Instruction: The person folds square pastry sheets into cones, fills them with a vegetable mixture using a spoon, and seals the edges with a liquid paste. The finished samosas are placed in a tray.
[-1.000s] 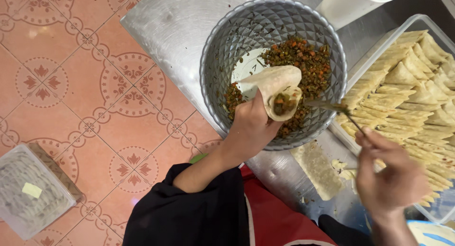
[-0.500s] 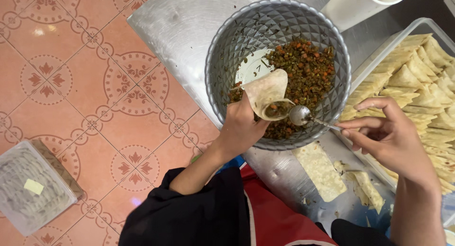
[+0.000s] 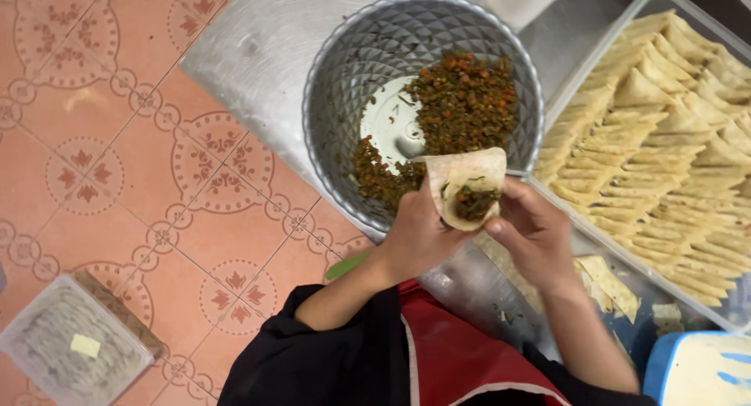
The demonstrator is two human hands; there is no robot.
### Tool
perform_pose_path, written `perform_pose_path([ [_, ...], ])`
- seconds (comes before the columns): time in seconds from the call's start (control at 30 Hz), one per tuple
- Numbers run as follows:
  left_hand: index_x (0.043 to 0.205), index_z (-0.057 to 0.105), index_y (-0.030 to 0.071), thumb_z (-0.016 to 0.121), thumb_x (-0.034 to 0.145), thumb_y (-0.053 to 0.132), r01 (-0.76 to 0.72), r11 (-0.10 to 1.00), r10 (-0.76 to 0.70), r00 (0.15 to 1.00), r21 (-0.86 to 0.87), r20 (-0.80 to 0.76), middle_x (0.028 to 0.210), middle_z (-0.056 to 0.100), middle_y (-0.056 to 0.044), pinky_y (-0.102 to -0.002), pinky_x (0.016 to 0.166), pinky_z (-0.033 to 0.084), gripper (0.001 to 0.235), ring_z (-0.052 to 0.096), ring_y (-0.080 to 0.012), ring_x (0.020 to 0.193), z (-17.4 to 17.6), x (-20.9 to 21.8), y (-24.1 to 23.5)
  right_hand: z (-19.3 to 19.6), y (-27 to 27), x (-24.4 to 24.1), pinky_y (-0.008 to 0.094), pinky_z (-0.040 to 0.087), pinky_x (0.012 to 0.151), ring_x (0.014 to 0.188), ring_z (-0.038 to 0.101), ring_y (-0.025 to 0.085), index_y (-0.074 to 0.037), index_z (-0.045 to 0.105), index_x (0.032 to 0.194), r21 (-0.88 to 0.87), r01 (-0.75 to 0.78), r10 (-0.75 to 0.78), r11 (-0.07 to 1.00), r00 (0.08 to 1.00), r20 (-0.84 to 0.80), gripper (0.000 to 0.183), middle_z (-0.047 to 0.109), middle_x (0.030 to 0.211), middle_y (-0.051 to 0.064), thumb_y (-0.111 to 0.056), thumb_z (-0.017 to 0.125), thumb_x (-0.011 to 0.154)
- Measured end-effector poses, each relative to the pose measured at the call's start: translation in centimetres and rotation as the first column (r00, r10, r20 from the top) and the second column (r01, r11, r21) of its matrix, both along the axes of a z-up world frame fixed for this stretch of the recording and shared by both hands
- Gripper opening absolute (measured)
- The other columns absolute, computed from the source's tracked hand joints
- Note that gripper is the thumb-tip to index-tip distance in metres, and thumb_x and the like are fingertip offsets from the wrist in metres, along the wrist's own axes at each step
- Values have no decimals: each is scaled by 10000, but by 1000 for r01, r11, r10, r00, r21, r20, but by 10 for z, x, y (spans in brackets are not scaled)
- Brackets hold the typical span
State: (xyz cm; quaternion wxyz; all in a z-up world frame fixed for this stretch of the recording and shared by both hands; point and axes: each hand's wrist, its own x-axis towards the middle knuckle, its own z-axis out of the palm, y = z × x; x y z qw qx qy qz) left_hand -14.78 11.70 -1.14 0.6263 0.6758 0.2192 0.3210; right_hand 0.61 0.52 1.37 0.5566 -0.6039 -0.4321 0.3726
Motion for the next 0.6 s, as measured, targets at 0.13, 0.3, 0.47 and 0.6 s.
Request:
perform_pose_path([
  [0.13, 1357, 577, 6, 690, 944, 163, 247, 967, -231, 952, 60, -199, 1088, 765, -125, -321, 827, 633, 456, 790, -235, 979, 33, -18, 30, -31, -14, -8, 383, 552, 1072, 1185, 664, 226, 95, 591, 1394, 64, 203, -163, 977, 907, -389, 340, 683, 1303, 158, -29, 647, 1082],
  [0.3, 1208, 744, 85, 749, 954, 197, -31, 958, 105, 963, 285, -248, 990, 760, -73, -331, 727, 586, 277, 743, -176, 849, 67, -36, 52, -38, -26, 2, 468, 627, 989, 1157, 712, 284, 65, 571, 1398, 128, 167, -79, 978, 856, -511, 357, 693, 1296, 181, -44, 609, 1060],
  [0.47, 1048, 808, 141, 823, 883, 220, -87, 866, 153, 984, 492, -95, 1046, 758, -26, -316, 805, 537, 184, 643, -159, 941, 49, 3, 35, -37, -24, 2, 427, 628, 1001, 1153, 699, 249, 59, 567, 1442, 129, 203, -133, 971, 899, -417, 370, 673, 1315, 169, -44, 603, 1089],
  [0.6, 1237, 726, 160, 774, 997, 299, -30, 818, 2, 999, 575, 50, 1239, 740, 46, -293, 987, 494, 281, 655, -139, 1169, 26, 14, 22, -38, -33, 7, 387, 634, 997, 1108, 711, 207, 59, 578, 1423, 84, 260, -236, 962, 946, -223, 365, 691, 1286, 160, -28, 598, 1069],
])
